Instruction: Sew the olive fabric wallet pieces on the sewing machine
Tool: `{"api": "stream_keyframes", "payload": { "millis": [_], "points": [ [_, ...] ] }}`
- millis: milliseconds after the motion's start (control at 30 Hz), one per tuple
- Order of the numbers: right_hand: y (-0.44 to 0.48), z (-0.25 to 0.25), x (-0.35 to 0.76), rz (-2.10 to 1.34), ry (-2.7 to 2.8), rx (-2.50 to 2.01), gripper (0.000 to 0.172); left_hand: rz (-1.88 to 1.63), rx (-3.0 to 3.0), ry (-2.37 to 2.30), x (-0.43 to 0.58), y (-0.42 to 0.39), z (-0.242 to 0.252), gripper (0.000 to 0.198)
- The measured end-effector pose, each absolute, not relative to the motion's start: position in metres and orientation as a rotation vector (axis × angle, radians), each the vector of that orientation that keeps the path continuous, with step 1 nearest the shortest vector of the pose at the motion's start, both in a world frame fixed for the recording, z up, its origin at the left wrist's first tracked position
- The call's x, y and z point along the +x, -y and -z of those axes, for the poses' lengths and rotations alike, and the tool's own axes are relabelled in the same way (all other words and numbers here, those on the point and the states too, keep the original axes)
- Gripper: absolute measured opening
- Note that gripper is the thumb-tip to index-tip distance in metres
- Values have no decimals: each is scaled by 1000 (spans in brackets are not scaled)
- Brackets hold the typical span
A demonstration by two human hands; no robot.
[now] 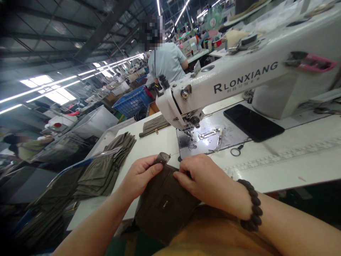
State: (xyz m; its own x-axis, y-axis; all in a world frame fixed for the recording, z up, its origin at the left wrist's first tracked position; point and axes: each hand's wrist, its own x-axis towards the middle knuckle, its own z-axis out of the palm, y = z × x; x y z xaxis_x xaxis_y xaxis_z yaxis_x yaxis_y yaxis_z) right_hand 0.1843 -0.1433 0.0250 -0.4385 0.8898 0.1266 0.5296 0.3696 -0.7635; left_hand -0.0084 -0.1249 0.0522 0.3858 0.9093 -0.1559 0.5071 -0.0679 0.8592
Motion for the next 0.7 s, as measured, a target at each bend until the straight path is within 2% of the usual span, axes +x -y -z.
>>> {"api": "stream_keyframes", "payload": {
  "millis": [700],
  "points": [
    [137,-4,178,-1137,1873,-1216,21,-454,2011,-1409,-4,120,-66,23]
  ]
}}
